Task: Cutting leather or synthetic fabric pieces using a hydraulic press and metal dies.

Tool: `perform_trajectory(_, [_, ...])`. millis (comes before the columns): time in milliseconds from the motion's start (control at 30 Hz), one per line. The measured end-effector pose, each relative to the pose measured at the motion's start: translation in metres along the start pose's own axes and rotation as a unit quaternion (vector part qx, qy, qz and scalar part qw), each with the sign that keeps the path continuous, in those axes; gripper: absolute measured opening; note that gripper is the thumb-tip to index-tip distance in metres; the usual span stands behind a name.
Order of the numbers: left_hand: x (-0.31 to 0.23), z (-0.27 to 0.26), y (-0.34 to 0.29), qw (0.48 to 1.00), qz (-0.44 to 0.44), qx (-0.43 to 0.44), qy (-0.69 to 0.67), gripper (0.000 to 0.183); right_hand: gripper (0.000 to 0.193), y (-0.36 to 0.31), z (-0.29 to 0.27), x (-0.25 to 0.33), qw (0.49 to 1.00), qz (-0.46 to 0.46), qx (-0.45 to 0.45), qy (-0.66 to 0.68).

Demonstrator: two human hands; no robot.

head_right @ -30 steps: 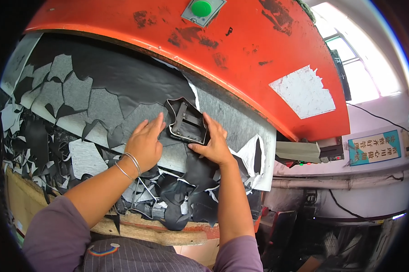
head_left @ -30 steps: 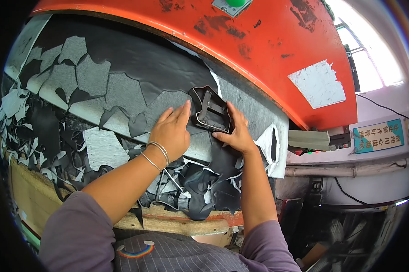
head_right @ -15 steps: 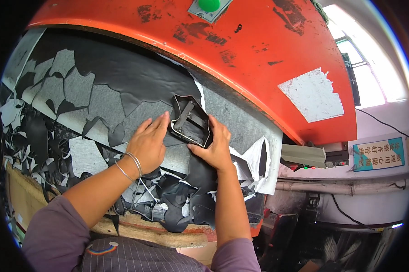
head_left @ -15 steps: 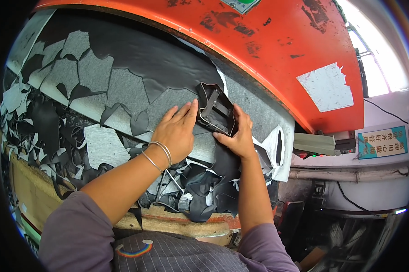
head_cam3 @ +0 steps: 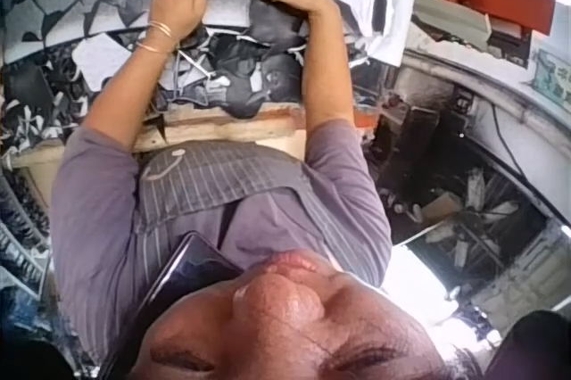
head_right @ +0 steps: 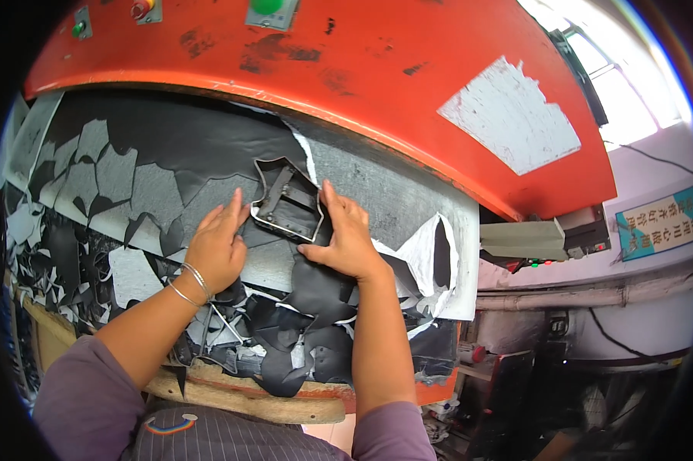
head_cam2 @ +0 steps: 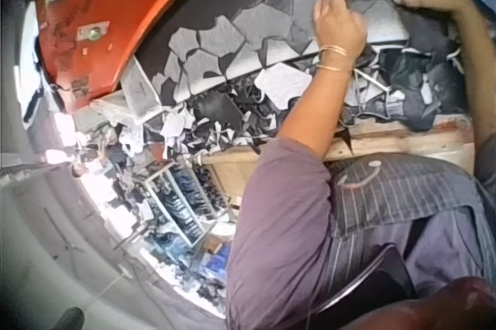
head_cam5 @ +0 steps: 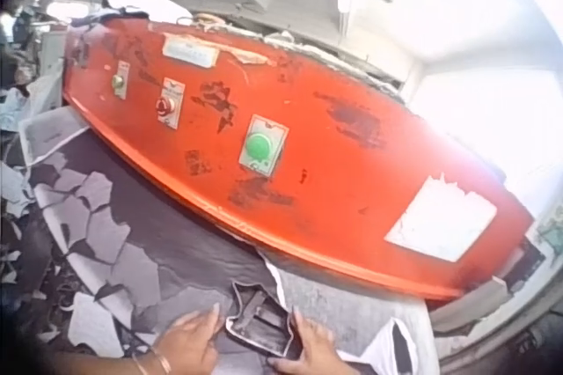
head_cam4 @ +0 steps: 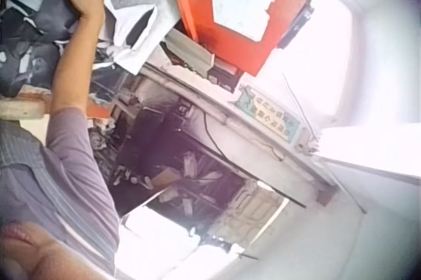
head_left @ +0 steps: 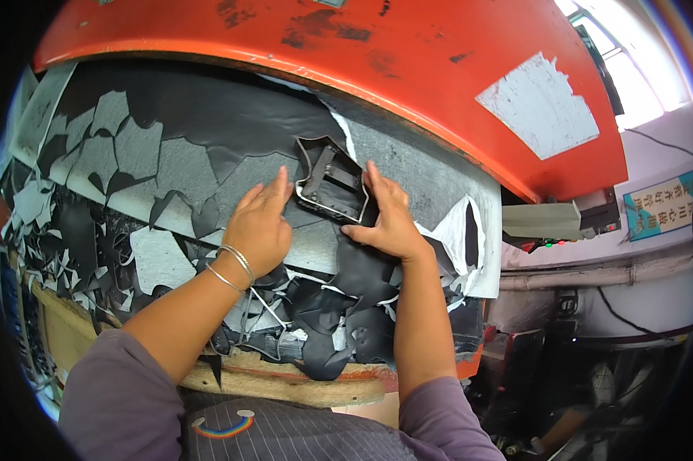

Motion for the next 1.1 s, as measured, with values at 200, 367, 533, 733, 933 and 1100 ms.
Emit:
perform_trajectory(200, [-0.022,0.005,0.014,0.999,-0.006,0.002,0.037,0.074,0.128,-0.009,-0.018,-0.022,0.995,-0.038,-0.038,0.079])
perform_trajectory(367, [-0.036,0.013,0.025,0.999,-0.024,-0.016,0.046,0.074,0.127,-0.012,-0.035,-0.04,0.981,-0.041,-0.052,0.184])
perform_trajectory(533, [-0.038,0.027,0.033,0.997,-0.071,-0.013,0.034,0.073,0.122,-0.008,-0.037,-0.053,0.986,-0.038,-0.042,0.156])
perform_trajectory(733, [-0.04,0.029,0.034,0.996,-0.062,-0.026,0.051,0.073,0.119,-0.005,-0.039,-0.054,0.988,-0.033,-0.018,0.147])
perform_trajectory(933, [-0.037,0.022,0.026,0.997,-0.034,-0.011,0.065,0.073,0.12,0.0,-0.033,-0.038,0.992,-0.046,0.014,0.112])
perform_trajectory(1100, [-0.03,0.012,0.02,0.999,-0.014,-0.012,0.048,0.074,0.119,0.009,-0.025,-0.026,0.997,-0.052,0.022,0.058])
Point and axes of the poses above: each hand's wrist, its own y-axis towards the middle knuckle, its own z-axis out of the palm, x = y × z, the point moved 1 cm from there along y, towards the middle knuckle, and after that the axes turned 3 degrees about -y, right-handed, at the moved point
